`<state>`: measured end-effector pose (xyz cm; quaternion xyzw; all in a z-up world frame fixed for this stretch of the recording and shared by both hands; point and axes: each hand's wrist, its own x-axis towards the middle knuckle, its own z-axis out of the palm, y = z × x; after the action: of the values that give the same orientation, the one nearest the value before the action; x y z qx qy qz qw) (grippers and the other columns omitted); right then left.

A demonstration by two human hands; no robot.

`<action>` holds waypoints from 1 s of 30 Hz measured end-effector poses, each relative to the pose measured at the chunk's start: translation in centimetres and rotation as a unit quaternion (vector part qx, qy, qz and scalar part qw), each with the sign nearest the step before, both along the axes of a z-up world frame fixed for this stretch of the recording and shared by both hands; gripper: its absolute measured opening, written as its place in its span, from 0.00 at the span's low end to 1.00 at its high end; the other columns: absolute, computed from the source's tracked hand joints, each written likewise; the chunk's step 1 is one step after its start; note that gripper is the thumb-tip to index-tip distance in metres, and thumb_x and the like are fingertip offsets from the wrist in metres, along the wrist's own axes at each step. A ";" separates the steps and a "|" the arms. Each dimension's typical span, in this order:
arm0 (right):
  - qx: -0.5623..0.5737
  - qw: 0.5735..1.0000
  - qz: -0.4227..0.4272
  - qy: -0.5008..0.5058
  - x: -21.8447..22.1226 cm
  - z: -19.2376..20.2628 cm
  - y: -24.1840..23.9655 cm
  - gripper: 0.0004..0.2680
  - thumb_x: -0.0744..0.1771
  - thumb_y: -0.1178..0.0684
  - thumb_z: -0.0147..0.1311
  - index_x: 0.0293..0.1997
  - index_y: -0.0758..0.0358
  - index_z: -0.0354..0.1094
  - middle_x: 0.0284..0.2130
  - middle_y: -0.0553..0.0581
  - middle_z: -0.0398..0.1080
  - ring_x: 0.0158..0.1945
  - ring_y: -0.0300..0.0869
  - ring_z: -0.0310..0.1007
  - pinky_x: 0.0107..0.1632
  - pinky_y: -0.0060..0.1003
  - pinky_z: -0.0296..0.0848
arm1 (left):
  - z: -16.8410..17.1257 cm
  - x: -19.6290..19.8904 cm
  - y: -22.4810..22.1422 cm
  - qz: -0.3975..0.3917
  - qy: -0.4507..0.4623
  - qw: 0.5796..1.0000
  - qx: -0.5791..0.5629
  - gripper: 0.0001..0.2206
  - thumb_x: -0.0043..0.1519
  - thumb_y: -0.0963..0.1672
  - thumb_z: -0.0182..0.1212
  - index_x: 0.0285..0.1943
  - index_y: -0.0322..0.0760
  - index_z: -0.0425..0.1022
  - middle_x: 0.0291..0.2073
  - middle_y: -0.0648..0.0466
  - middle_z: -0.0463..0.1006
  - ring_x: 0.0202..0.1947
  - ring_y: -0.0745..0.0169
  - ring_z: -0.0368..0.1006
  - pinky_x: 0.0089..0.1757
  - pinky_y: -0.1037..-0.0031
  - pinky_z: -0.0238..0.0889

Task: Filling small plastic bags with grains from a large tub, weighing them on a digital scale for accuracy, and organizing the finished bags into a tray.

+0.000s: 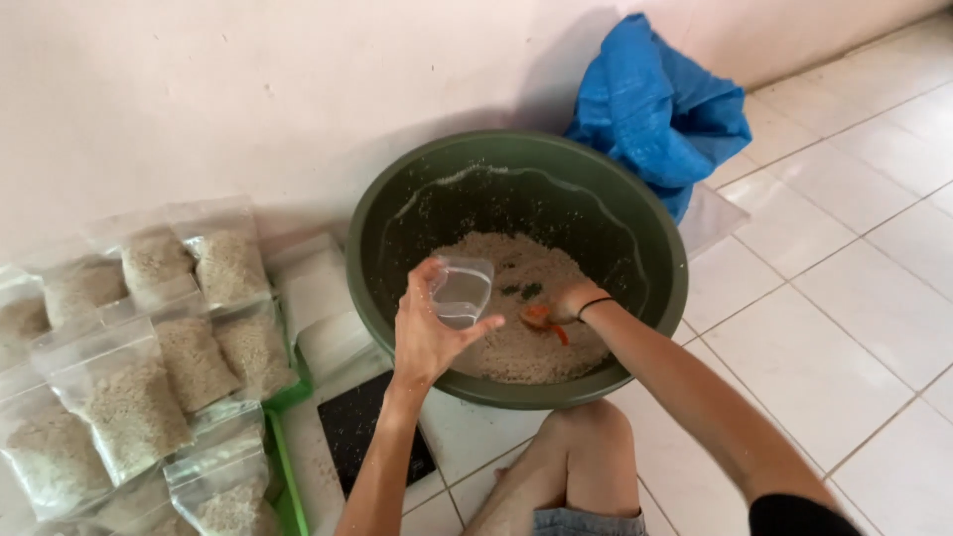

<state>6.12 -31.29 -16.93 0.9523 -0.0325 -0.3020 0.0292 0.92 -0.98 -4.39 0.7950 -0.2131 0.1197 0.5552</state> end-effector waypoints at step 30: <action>-0.119 0.904 0.305 -0.274 2.3 1.2 4.6 0.08 0.64 0.54 0.49 0.23 0.57 0.71 0.19 0.51 0.71 0.28 0.44 0.71 0.62 0.45 0.57 | -1.0 0.7 0.0 0.077 -0.026 0.996 0.024 0.47 0.38 0.58 0.78 0.63 0.37 0.57 0.46 0.41 0.78 0.50 0.39 0.76 0.53 0.48 0.60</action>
<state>8.38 -26.66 -15.71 0.9504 0.2171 0.0005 0.2227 1.59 -0.98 -5.41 0.8190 -0.1680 0.1772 0.5193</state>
